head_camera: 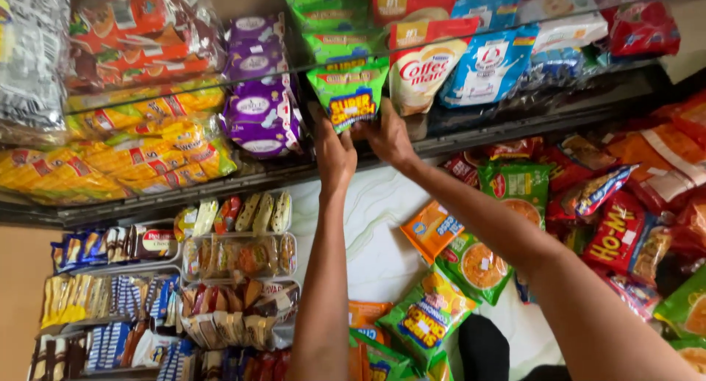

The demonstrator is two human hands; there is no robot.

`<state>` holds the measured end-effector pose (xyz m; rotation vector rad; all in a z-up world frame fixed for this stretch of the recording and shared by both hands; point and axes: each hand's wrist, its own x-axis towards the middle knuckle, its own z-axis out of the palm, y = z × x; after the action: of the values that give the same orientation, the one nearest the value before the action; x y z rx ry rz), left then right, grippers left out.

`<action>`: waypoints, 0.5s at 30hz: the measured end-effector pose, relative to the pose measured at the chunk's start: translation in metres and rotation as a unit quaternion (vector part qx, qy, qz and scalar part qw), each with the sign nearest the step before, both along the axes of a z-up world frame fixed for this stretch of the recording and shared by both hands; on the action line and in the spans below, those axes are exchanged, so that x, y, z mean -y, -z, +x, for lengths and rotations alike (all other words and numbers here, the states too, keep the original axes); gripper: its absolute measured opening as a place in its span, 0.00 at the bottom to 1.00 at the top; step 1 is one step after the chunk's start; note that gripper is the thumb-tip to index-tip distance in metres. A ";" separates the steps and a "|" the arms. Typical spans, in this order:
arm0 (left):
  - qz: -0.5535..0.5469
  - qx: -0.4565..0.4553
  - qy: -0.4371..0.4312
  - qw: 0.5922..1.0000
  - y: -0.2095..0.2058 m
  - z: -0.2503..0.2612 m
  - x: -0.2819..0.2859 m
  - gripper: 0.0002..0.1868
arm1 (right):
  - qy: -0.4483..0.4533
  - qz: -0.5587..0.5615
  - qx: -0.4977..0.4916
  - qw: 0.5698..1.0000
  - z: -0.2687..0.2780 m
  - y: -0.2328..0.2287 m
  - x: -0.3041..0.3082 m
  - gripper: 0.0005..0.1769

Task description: Organizing and stacking various snack packages and instant noodle bags on shelves and on the floor.

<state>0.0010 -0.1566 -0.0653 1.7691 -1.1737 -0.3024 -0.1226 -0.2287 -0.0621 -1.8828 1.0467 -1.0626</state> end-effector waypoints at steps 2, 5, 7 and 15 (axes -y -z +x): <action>-0.057 0.021 0.000 0.998 -0.015 -0.001 -0.014 0.37 | -0.004 0.059 0.000 0.998 -0.007 -0.026 -0.013 0.32; -0.133 0.087 0.028 0.987 -0.038 -0.007 -0.054 0.40 | -0.020 0.013 0.008 1.000 -0.036 -0.040 -0.033 0.40; -0.138 0.133 0.053 0.980 -0.041 -0.013 -0.102 0.39 | -0.036 -0.076 0.016 0.996 -0.066 -0.020 -0.065 0.44; 0.321 0.319 0.548 0.704 -0.047 -0.019 -0.306 0.58 | -0.562 0.000 -0.316 0.765 -0.111 0.030 -0.201 0.84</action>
<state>-0.0181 0.1490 -0.0179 1.4948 -2.8825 -0.9273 -0.2339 -0.0282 -0.0926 -2.3431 0.0373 0.3031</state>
